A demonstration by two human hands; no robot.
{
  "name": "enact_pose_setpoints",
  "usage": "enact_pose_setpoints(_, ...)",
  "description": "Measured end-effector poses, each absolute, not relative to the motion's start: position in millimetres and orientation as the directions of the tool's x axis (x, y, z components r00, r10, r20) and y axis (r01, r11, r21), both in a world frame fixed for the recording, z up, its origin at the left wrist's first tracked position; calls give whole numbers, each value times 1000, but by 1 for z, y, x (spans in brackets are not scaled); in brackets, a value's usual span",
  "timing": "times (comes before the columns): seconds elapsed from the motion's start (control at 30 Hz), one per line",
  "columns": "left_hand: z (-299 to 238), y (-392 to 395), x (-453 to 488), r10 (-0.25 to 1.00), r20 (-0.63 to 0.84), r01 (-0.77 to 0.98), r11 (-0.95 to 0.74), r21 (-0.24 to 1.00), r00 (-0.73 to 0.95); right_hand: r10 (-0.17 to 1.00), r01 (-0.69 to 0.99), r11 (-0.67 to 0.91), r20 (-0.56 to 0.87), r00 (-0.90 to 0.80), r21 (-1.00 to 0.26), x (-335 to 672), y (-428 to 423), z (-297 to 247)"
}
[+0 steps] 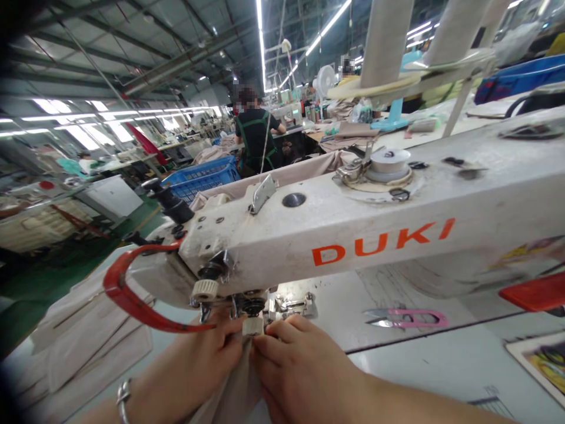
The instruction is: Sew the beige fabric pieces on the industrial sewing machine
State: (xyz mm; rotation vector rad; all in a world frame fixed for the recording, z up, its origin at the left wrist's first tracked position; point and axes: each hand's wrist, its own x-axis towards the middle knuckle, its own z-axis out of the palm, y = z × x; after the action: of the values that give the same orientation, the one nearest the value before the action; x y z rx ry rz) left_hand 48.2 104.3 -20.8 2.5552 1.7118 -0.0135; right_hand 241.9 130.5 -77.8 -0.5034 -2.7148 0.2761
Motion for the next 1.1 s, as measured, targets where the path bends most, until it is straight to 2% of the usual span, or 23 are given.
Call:
enact_pose_setpoints(0.13, -18, 103, 57, 941, -26, 937, -332, 112, 336, 384, 321, 919, 342, -857, -229, 242, 131, -79)
enact_pose_setpoints(0.3, -15, 104, 63, 920, -163, 933, -361, 0, 356, 383, 341, 923, 383, -841, -175, 242, 131, -84)
enact_pose_setpoints(0.4, -19, 105, 66, 939, -144, 949, -316, -5, 312, 375, 360, 925, 431, -821, -118, 241, 131, -88)
enact_pose_setpoints(0.47, -22, 106, 64, 961, -99, 966, -253, 57, 258, 370, 363, 926, 460, -807, -107, 240, 130, -90)
enact_pose_setpoints(0.63, -37, 91, 27, 983, 41, 907, -179, 381, 176, 383, 364, 923, 408, -829, -126, 241, 133, -92)
enact_pose_setpoints(0.67, -44, 83, 15, 986, 112, 901, -160, 403, 125, 375, 352, 927, 380, -846, -131, 242, 135, -92)
enact_pose_setpoints(0.73, -62, 64, -6, 966, 231, 903, 2, 429, -112, 351, 324, 936, 342, -872, -135, 243, 137, -90)
enact_pose_setpoints(0.77, -72, 55, -14, 941, 256, 874, 74, 480, -220, 336, 307, 942, 326, -884, -138, 243, 137, -88)
enact_pose_setpoints(0.83, -87, 41, -18, 897, 217, 723, 147, 676, -385, 330, 292, 942, 287, -900, -168, 243, 136, -82)
enact_pose_setpoints(0.93, -87, 35, -5, 824, 21, 280, 169, 945, -566, 377, 313, 909, 218, -900, -277, 242, 131, -68)
enact_pose_setpoints(1.0, -73, 37, 7, 787, -183, -50, 191, 980, -589, 417, 328, 875, 209, -884, -356, 241, 128, -64)
enact_pose_setpoints(1.1, -53, 38, 18, 811, -421, -399, 257, 880, -406, 464, 318, 844, 289, -837, -432, 238, 127, -69)
